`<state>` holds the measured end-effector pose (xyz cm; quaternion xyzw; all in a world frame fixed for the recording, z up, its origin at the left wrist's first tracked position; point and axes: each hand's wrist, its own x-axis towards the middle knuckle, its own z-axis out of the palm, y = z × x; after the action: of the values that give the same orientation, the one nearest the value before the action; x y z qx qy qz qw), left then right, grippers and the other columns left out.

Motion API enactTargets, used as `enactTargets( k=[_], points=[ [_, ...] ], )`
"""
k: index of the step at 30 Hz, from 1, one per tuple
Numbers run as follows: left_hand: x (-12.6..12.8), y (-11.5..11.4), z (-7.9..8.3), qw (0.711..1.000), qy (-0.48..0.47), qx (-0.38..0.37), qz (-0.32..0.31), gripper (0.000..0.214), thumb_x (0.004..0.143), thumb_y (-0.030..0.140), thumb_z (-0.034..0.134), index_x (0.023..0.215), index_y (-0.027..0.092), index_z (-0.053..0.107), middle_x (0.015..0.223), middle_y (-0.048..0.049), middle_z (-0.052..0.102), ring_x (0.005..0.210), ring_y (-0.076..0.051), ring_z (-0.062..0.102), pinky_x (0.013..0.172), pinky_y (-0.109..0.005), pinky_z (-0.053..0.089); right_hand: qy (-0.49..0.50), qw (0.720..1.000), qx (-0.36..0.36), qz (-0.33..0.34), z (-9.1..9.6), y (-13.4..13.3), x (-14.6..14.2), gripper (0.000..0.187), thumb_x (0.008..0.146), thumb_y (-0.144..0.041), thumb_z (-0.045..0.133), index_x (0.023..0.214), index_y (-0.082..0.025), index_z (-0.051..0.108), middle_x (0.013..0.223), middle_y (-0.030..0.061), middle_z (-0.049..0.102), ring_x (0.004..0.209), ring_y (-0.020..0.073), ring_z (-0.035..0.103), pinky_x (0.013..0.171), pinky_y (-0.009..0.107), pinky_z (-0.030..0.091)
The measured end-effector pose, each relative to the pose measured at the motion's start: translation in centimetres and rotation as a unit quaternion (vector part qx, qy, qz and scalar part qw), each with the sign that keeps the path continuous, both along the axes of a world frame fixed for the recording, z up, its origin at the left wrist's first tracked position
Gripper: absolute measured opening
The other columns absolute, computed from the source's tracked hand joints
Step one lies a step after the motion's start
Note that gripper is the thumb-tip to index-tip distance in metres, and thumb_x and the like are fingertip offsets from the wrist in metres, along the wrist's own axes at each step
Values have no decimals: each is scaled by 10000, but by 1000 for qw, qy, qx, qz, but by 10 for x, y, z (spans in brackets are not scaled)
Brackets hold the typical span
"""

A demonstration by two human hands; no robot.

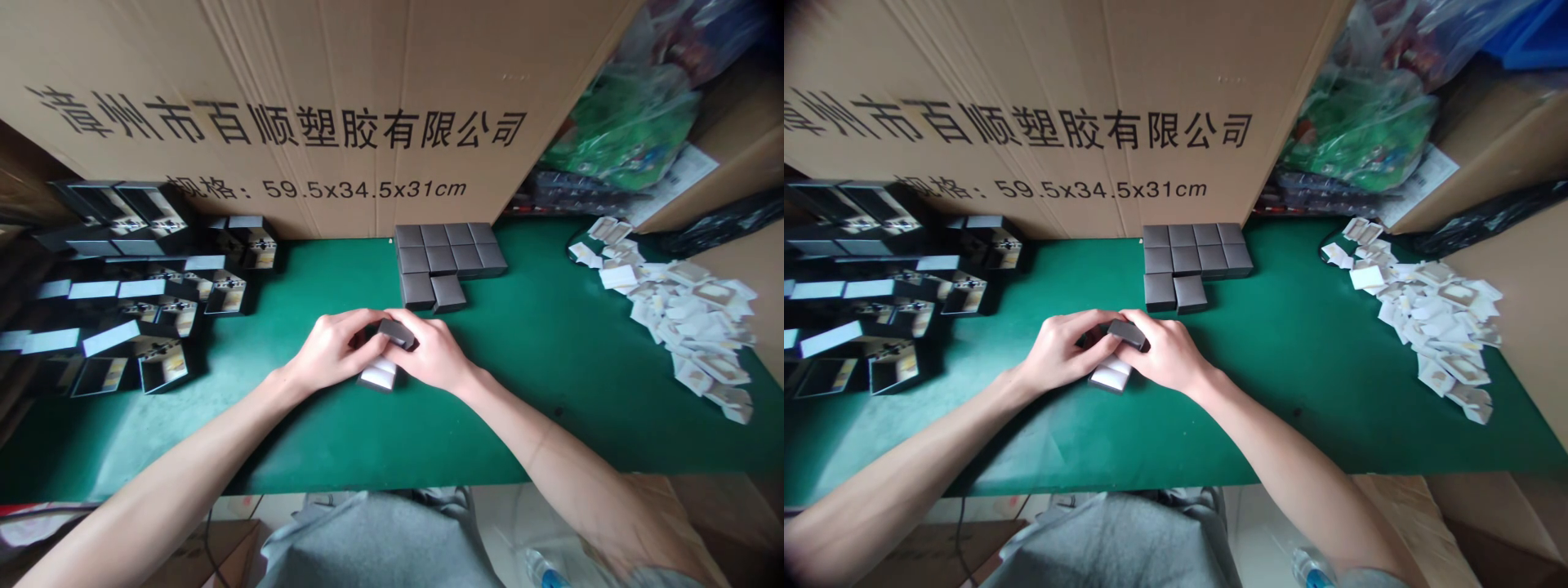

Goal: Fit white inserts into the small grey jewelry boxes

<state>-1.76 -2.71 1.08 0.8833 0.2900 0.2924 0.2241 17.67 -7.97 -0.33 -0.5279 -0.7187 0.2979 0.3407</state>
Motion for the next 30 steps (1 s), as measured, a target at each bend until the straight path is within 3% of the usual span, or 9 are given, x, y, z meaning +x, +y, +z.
enactTargets(
  k=[30],
  points=[
    [-1,1,-2,1000,-10,18,-7,207,962,279,586,1092,149,681,764,9,688,566,-66,546,564,-184,432,-3,1000,12,-1,-2,0,0,369,927,-401,638,1264,-256,597,1089,16,765,940,199,747,762,262,552]
  ],
)
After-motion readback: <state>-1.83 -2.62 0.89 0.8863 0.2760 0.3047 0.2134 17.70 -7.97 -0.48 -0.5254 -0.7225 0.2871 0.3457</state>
